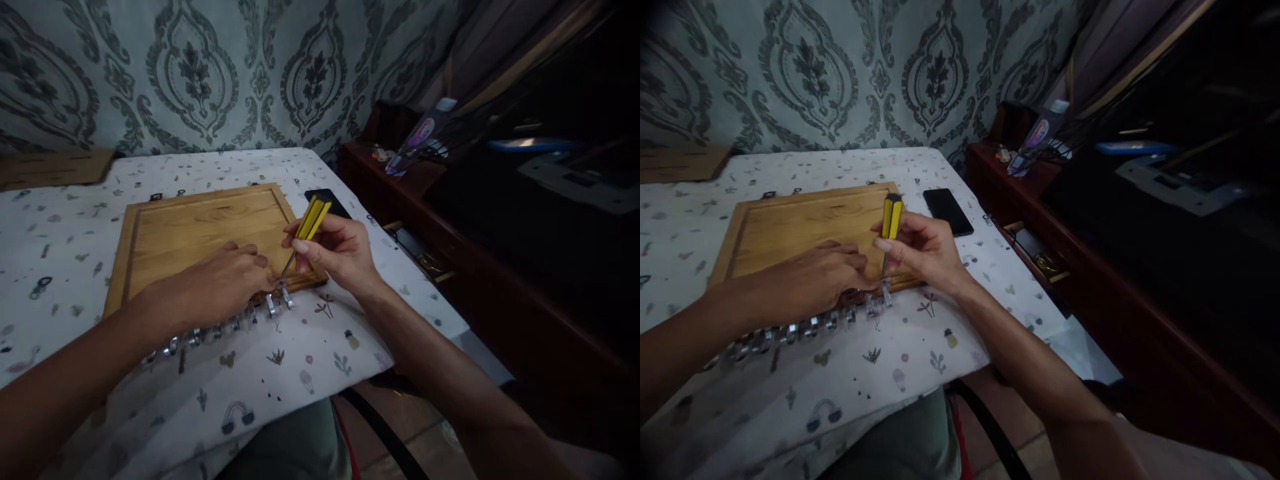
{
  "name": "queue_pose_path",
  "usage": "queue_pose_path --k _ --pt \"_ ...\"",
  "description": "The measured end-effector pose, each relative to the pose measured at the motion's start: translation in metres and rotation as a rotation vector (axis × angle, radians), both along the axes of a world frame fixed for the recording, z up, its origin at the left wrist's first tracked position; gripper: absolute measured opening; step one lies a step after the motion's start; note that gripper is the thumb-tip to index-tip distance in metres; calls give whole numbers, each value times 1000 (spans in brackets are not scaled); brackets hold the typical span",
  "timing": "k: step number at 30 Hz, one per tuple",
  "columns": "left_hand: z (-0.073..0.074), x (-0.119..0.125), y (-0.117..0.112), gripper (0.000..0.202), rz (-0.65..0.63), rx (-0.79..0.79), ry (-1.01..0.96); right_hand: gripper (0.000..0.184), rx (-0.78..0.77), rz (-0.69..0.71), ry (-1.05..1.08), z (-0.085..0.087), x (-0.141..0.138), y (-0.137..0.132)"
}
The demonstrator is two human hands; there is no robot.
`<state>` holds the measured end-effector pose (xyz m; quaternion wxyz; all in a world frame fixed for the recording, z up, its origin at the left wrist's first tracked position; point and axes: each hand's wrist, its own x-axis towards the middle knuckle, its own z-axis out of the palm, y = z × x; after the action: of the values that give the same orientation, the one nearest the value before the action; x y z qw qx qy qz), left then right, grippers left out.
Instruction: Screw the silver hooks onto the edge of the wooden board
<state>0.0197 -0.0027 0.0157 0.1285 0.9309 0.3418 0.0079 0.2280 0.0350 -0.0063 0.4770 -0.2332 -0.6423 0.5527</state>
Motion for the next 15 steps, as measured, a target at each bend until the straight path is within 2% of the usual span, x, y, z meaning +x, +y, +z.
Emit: queue_pose_path --k 3,9,15 --pt "0 0 0 28 35 -51 38 39 24 -60 0 0 3 3" --pt "2 2 1 25 40 -72 55 35 -25 23 -18 -5 6 3" --pt "3 2 -1 28 37 -59 56 35 -37 37 8 -5 3 0"
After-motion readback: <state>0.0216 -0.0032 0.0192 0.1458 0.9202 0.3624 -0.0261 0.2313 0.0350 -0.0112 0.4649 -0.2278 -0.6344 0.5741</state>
